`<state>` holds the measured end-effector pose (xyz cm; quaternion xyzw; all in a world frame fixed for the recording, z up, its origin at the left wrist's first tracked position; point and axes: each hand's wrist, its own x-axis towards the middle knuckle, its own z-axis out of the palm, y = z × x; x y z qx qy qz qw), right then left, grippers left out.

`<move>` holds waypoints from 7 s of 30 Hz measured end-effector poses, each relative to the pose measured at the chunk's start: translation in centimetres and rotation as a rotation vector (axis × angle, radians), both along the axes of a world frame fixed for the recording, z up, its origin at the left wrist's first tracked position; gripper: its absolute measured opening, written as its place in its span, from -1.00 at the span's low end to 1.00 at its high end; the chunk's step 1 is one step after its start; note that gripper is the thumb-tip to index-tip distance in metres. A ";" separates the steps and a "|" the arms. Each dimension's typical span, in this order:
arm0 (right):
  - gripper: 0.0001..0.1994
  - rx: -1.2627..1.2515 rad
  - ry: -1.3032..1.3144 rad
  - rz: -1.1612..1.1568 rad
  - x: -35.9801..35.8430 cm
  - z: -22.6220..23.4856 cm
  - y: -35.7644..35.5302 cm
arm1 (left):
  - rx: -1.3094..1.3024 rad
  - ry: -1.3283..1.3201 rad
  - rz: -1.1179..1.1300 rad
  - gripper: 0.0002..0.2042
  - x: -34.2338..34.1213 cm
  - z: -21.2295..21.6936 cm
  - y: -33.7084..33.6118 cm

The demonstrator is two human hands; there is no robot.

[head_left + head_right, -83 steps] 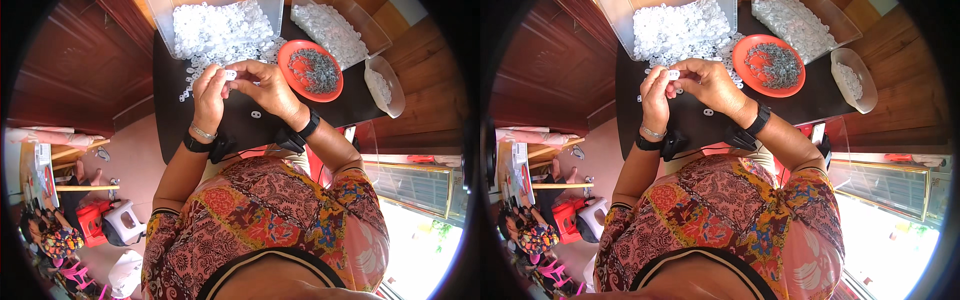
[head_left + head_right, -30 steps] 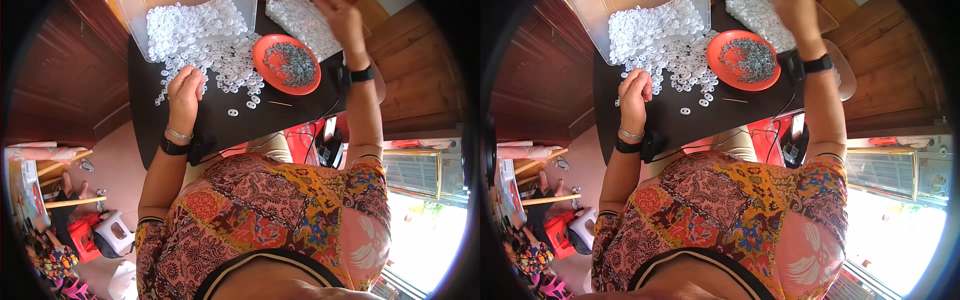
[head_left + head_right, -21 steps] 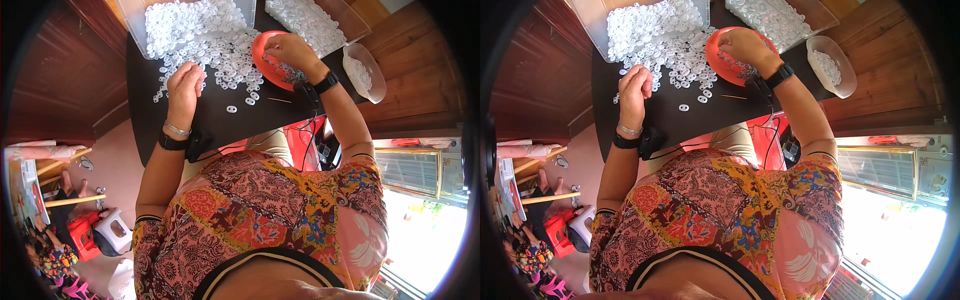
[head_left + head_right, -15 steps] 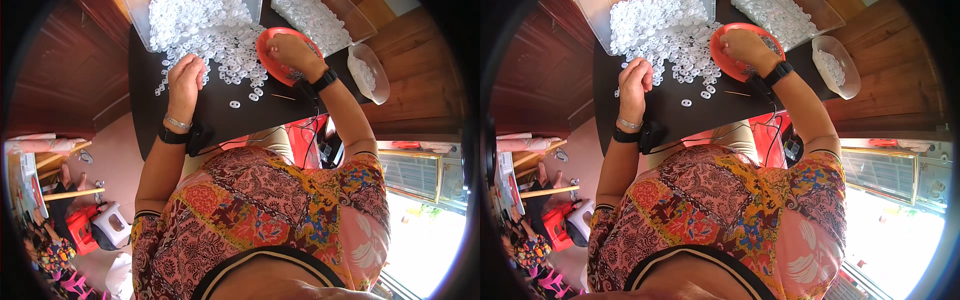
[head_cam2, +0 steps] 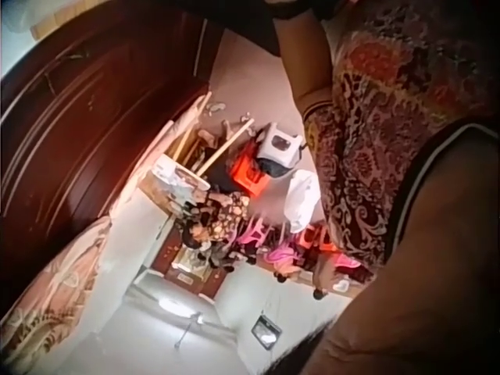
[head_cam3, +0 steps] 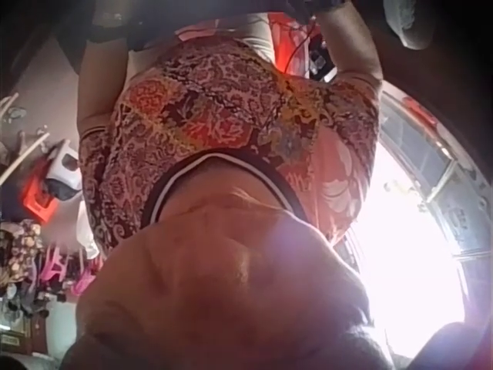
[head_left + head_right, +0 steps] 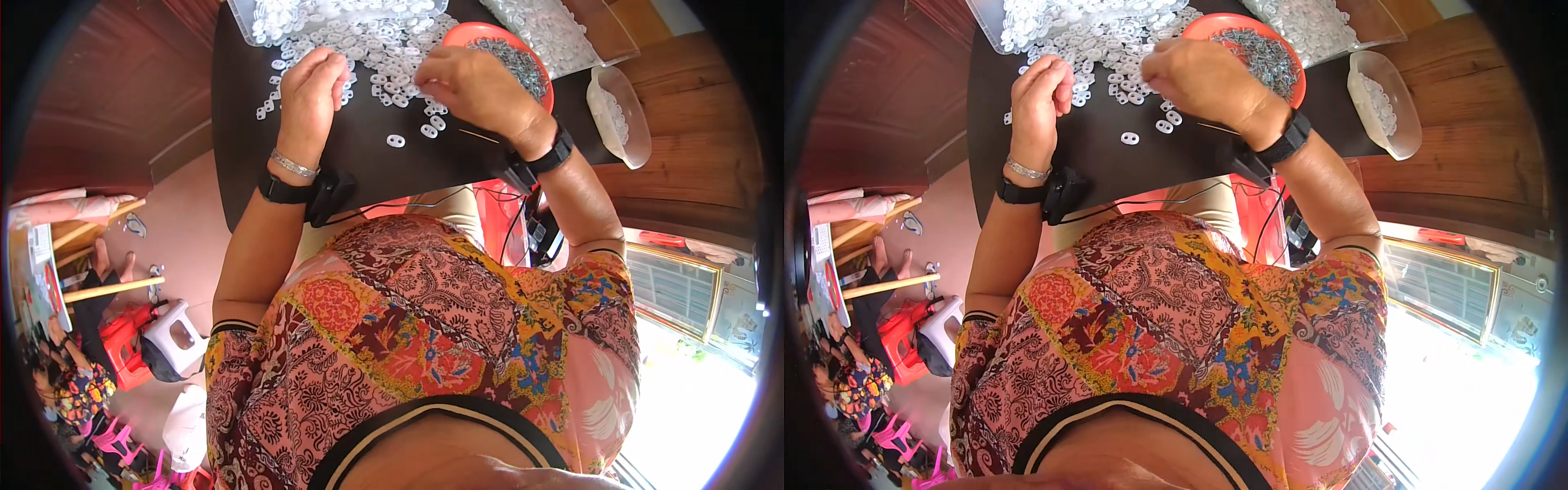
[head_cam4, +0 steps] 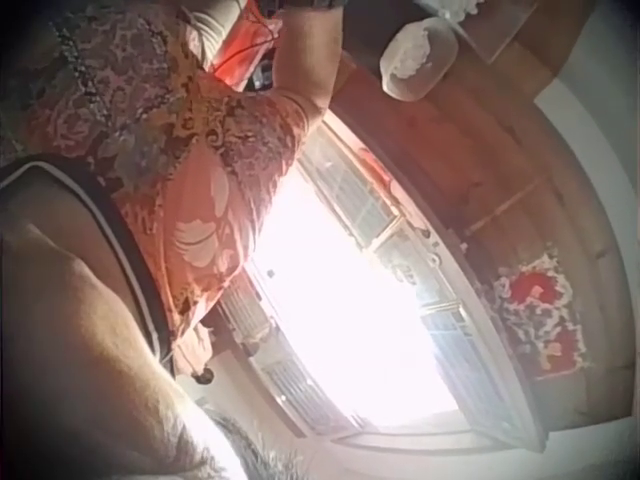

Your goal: Assembling small plastic components by manually inserting metal pins into them.

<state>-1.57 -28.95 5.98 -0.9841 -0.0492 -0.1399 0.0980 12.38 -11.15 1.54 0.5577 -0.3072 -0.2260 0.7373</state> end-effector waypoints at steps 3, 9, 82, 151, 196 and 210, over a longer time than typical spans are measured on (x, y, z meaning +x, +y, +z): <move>-0.90 0.067 0.098 0.049 1.0 -1.4 1.0 | 0.009 0.000 -0.003 -0.74 -0.2 0.1 -0.1; -0.87 -0.035 0.097 0.077 2.8 -3.4 1.8 | 0.019 0.028 0.003 -0.74 -0.3 0.3 -0.1; -0.86 -0.315 0.113 -0.289 -0.7 -4.2 -6.2 | 0.036 0.285 -0.150 -0.86 -0.3 0.0 -0.2; -0.78 1.087 -0.044 -0.110 3.4 -2.9 4.3 | -0.051 0.226 -0.026 -0.90 -0.6 0.1 -0.3; -0.89 0.786 -0.176 -0.055 3.1 -3.5 3.4 | 0.186 0.045 -0.185 -0.80 -1.2 0.1 -0.3; -0.85 0.337 -0.064 -0.175 1.3 -2.0 0.6 | 0.053 0.107 -0.102 -0.80 -0.2 0.7 0.1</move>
